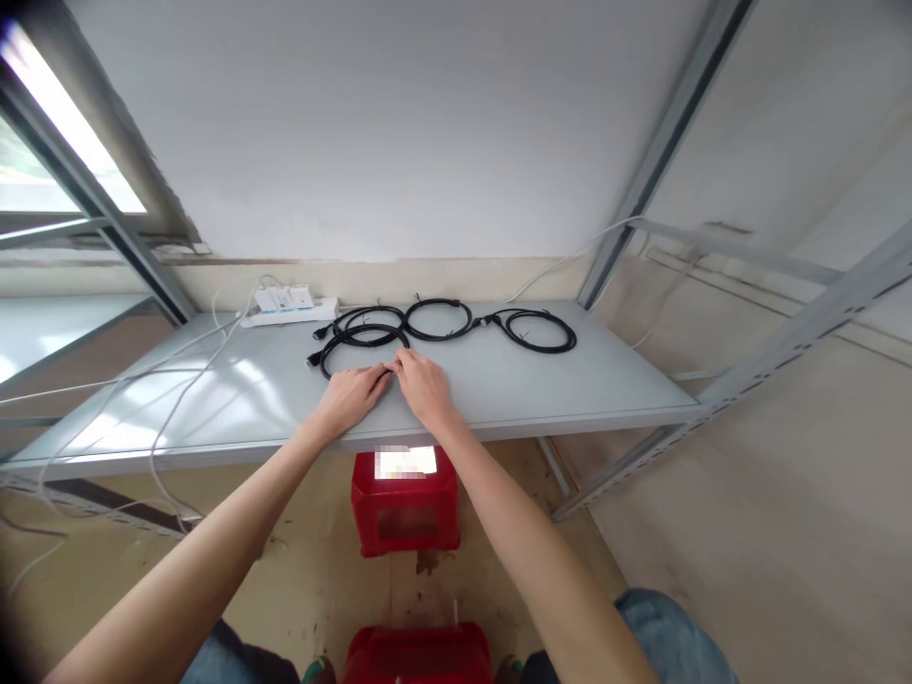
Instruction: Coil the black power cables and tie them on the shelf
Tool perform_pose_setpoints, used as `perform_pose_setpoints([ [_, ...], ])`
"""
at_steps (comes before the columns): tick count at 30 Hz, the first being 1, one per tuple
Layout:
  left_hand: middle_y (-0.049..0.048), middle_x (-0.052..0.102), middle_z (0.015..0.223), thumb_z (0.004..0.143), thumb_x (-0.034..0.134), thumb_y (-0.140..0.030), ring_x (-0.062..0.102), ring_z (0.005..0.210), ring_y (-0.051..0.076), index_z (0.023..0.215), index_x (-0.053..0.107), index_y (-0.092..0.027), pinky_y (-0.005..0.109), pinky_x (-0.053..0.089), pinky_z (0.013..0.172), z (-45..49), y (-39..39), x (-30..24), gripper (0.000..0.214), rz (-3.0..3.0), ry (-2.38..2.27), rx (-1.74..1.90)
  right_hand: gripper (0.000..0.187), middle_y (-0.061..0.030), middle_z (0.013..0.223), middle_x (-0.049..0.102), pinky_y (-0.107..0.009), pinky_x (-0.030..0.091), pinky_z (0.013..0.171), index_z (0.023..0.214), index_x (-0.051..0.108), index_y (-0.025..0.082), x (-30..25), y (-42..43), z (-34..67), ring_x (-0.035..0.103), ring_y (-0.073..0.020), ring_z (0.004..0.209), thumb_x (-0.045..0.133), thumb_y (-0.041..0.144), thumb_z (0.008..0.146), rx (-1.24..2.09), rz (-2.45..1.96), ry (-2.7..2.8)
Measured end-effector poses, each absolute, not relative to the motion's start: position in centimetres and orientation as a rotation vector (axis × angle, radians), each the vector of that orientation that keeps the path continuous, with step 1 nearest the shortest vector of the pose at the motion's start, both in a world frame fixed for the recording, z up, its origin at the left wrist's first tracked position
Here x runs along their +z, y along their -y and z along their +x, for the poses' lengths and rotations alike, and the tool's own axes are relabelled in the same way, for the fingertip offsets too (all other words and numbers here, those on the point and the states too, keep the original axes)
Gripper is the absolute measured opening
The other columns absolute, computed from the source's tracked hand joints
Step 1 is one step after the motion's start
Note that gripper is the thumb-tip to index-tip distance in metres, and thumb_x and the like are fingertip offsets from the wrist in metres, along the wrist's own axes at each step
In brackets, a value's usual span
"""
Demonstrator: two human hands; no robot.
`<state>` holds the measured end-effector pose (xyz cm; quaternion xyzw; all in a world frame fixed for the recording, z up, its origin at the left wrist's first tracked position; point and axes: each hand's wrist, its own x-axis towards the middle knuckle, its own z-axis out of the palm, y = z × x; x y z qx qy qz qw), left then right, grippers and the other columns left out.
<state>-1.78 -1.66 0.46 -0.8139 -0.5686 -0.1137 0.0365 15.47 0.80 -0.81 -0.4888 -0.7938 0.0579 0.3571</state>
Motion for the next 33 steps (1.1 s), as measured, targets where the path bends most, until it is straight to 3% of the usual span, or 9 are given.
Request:
perform_pose_setpoints([
  [5,0.0113,0.078,0.109,0.11,0.033,-0.041,0.074,0.095,0.028,0.123,0.065,-0.023,0.032,0.046,0.077,-2.0,1.4,0.3,0.04,-2.521,1.729,-0.383,0.03,-0.0081,0.092,0.075,-0.029,0.032,0.064,0.106,0.064,0.021,-0.9,-1.2,15.3,0.065,-0.0214,0.077,0.041,0.039,0.112,0.183,-1.447,2.1],
  [9,0.0108,0.079,0.107,0.109,0.034,-0.042,0.074,0.096,0.028,0.132,0.063,-0.024,0.031,0.046,0.076,-2.1,1.4,0.3,0.04,-2.551,1.704,-0.408,0.031,-0.0079,0.082,0.073,-0.028,0.034,0.063,0.088,0.065,0.021,-1.1,-1.9,15.2,0.063,-0.0209,0.074,0.045,0.033,0.108,0.345,-1.563,1.919],
  [14,0.0105,0.079,0.107,0.109,0.034,-0.041,0.074,0.095,0.027,0.136,0.06,-0.027,0.031,0.045,0.076,-2.2,1.5,0.5,0.04,-2.565,1.691,-0.402,0.043,-0.0045,0.06,0.066,-0.027,0.037,0.059,0.062,0.057,0.021,-0.9,-3.2,15.2,0.057,-0.0168,0.057,0.048,0.029,0.103,0.725,-1.543,1.806],
  [19,0.0106,0.079,0.103,0.109,0.034,-0.041,0.074,0.095,0.028,0.13,0.062,-0.026,0.032,0.045,0.076,-2.1,1.5,0.5,0.038,-2.549,1.708,-0.375,0.043,-0.0017,0.059,0.067,-0.024,0.041,0.063,0.065,0.058,0.02,0.0,-2.9,15.7,0.062,-0.0152,0.061,0.054,0.038,0.104,0.837,-1.395,1.897],
  [26,0.0106,0.079,0.105,0.109,0.033,-0.041,0.074,0.095,0.028,0.13,0.062,-0.026,0.032,0.045,0.074,-2.2,1.4,0.4,0.039,-2.551,1.671,-0.424,0.011,-0.0063,0.087,0.074,-0.028,0.036,0.065,0.095,0.066,0.021,1.7,-0.8,16.9,0.066,-0.0204,0.079,0.059,0.024,0.103,0.22,-1.348,2.326],
  [33,0.0114,0.079,0.106,0.109,0.035,-0.042,0.074,0.097,0.028,0.128,0.063,-0.025,0.032,0.047,0.078,-2.1,1.6,0.5,0.038,-2.55,1.717,-0.409,0.024,-0.0098,0.105,0.072,-0.03,0.037,0.066,0.119,0.063,0.021,2.9,-0.6,17.6,0.068,-0.0226,0.085,0.052,0.009,0.102,-0.284,-1.227,2.691],
])
